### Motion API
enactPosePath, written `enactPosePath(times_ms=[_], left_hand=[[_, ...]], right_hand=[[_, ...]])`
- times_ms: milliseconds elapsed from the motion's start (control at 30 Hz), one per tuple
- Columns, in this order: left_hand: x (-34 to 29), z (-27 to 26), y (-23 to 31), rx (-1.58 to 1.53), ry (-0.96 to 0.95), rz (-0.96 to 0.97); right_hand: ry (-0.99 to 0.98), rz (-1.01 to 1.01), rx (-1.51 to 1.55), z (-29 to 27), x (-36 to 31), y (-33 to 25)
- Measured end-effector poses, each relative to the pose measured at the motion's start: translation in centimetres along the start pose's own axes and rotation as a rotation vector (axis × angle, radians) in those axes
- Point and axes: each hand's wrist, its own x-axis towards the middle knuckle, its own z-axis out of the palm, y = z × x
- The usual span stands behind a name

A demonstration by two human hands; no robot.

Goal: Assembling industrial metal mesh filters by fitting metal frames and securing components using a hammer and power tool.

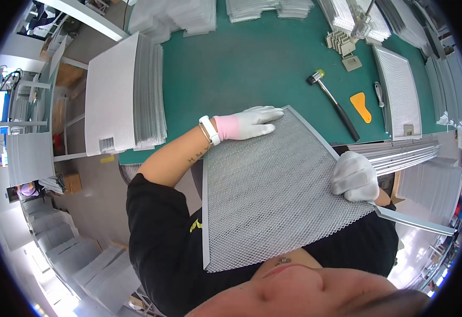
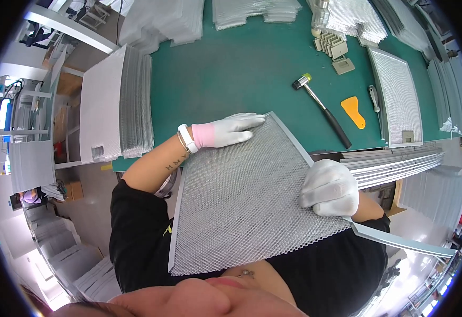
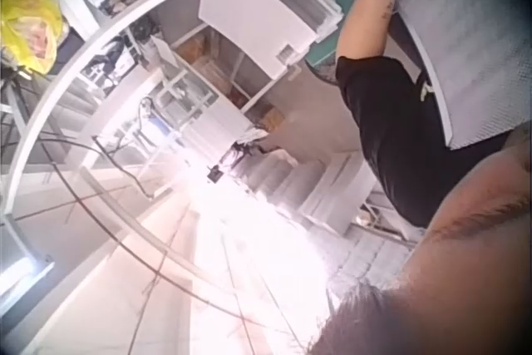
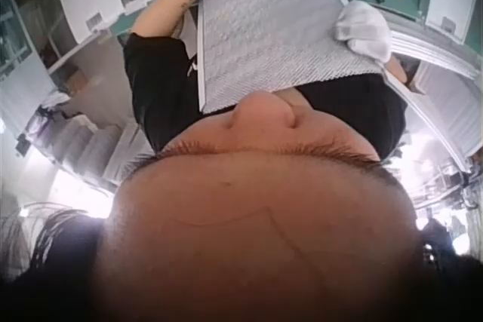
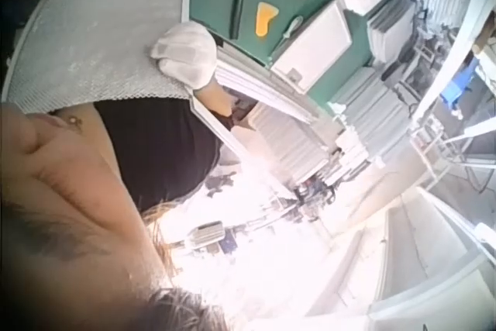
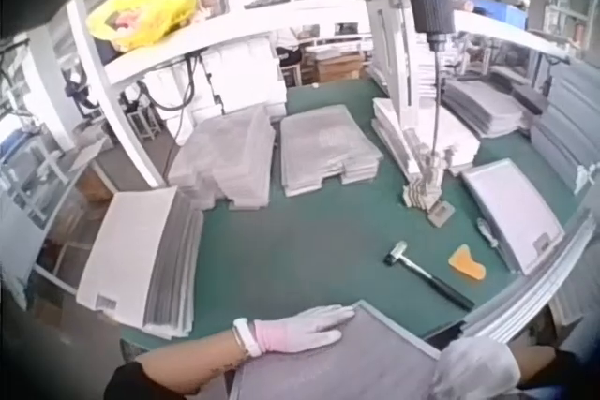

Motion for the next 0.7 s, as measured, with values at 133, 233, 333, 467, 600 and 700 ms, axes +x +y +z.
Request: enactPosePath(times_ms=[133, 233, 333, 467, 600, 700], left_hand=[[-0.3, -0.4, 1.6, 0.07, 0.134, -0.041], [-1.3, -0.8, 2.4, 0.162, 0.183, -0.109], [-3.4, -1.8, 4.2, 0.17, 0.216, -0.185], [-9.7, -3.6, 7.8, -0.466, 0.329, 0.044], [-14.2, -1.4, 13.2, -0.154, 0.806, 0.746], [-11.2, -0.5, 16.0, 0.068, 1.573, 0.552]], right_hand=[[-0.049, 0.034, -0.002, -0.4, 0.2, 0.1], [-0.083, 0.024, 0.025, -0.8, 0.9, 0.5], [-0.047, 0.057, -0.017, -0.9, 1.0, -0.1], [-0.003, 0.068, -0.242, -2.8, -0.1, 1.1], [0.248, 0.272, -0.386, -3.5, 3.9, 4.2], [0.507, 0.308, -0.174, -2.0, 7.1, 4.8]])
